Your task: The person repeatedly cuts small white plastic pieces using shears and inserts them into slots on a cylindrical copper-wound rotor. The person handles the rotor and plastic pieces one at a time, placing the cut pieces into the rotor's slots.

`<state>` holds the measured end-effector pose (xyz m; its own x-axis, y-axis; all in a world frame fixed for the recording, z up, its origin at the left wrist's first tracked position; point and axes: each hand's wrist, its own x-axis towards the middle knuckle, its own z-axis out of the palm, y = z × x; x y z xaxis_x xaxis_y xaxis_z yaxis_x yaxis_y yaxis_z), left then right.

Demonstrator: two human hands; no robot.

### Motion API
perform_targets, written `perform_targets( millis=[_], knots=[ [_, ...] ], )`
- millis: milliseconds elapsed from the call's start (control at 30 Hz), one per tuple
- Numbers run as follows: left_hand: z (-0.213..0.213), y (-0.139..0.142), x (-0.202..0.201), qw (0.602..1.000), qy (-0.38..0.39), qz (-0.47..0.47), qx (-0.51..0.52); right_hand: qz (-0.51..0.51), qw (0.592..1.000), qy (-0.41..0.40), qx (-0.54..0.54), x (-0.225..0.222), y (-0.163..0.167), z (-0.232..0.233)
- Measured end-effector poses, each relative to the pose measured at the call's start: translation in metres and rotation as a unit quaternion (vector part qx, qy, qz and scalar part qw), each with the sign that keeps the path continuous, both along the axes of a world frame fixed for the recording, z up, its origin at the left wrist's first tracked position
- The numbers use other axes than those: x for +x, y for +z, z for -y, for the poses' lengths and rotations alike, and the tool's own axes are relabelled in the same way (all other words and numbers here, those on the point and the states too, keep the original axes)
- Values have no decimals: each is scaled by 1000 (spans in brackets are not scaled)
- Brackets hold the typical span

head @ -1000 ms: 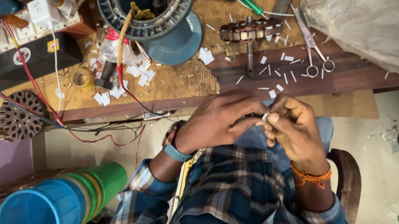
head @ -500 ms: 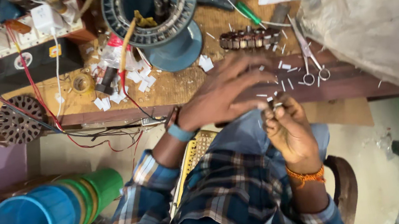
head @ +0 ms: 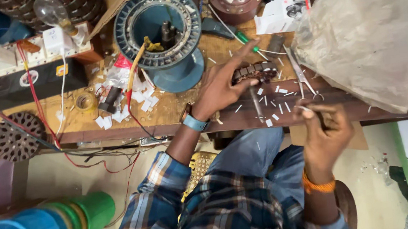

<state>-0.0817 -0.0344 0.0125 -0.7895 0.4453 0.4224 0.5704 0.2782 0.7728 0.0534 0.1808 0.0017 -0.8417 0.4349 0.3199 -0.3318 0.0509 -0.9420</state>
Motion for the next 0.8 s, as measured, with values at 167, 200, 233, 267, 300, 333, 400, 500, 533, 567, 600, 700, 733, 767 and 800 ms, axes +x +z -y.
perform_targets(
  millis=[167, 200, 233, 267, 300, 333, 400, 500, 533, 567, 600, 700, 733, 767, 800],
  knots=[
    [5, 7, 13, 998, -44, 34, 30, -108, 941, -5, 322, -36, 13, 29],
    [6, 8, 14, 998, -44, 37, 30, -121, 919, -5, 374, -39, 13, 34],
    [7, 9, 15, 998, -43, 39, 31, -116, 919, -4, 378, -42, 13, 38],
    [9, 10, 14, 998, -46, 35, 38, -111, 917, -4, 383, -45, 12, 42],
    [11, 11, 13, 997, -48, 31, 47, -107, 915, -4, 389, -47, 11, 44],
    [11, 12, 12, 997, -50, 27, 56, -110, 909, -22, 401, -49, 9, 47],
    [10, 15, 12, 996, -38, 48, 68, -115, 897, -59, 423, -50, 1, 52],
    [5, 15, 16, 991, 0, 126, 42, -86, 937, -53, 334, -50, -14, 57],
    [4, 15, 16, 987, 15, 159, 26, -86, 949, -47, 299, -53, -20, 57],
    [2, 14, 15, 988, 12, 153, 27, -86, 960, -40, 265, -55, -26, 57],
    [2, 12, 14, 989, 9, 146, 26, -84, 969, -34, 229, -56, -32, 57],
    [-1, 3, 11, 998, 14, 64, 3, -56, 992, 23, 110, -57, -49, 52],
    [-1, 0, 10, 999, 18, 26, -9, -64, 993, 36, 94, -59, -54, 51],
    [-1, -3, 10, 1000, 10, 25, -4, -72, 993, 49, 79, -61, -57, 48],
    [-1, -5, 8, 1000, 1, 23, 2, -80, 993, 61, 63, -63, -59, 48]
  ],
)
